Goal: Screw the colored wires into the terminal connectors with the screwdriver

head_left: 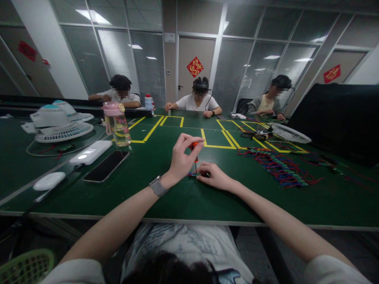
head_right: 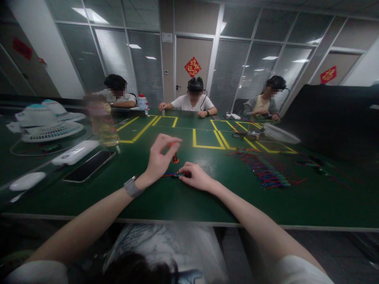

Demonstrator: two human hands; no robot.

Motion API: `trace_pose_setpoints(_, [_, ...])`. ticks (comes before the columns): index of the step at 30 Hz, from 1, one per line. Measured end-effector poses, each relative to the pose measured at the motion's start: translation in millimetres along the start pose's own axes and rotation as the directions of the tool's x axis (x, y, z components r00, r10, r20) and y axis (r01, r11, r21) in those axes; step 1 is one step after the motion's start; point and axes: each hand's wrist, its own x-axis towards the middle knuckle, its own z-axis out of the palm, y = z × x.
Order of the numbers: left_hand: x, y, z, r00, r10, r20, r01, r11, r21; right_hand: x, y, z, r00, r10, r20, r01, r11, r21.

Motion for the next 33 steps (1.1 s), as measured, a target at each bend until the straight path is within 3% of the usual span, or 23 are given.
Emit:
trace_pose_setpoints(8, [-2.9,-3.9,1.6,0.997,-0.044,0.068,0.056,0.982,-0.179,0.5,4.5,1.6,0.999,0.028,-0.030,-0.028,1.000,-0.012])
trace_pose_setpoints(17, [-0.8,-1.4,-0.9,0.998,0.053,-0.020,-0.053,0.998,0.026,-0.2,4.9,3.0,0.998,0.028,-0.051,-0.029,1.000,-0.008])
trace_pose_setpoints(23, [-1.7,-6.4,-1.2,0.997,0.018,0.069,-0.014,0.998,-0.065,-0.2,6.2,3.8,0.999,0.025,-0.048,-0.025,1.000,-0.009])
trace_pose_setpoints(27, [-2.2,-6.8,1.4,0.997,-0.051,0.056,0.058,0.988,-0.142,-0.2,8.4,4.4,0.999,0.022,-0.046,-0.023,1.000,-0.009])
trace_pose_setpoints(33, [-1.4,-2.8,0.8,1.000,0.015,0.004,-0.015,0.999,-0.036,0.8,7.1,4.4,0.997,0.007,-0.072,-0.009,1.000,-0.024])
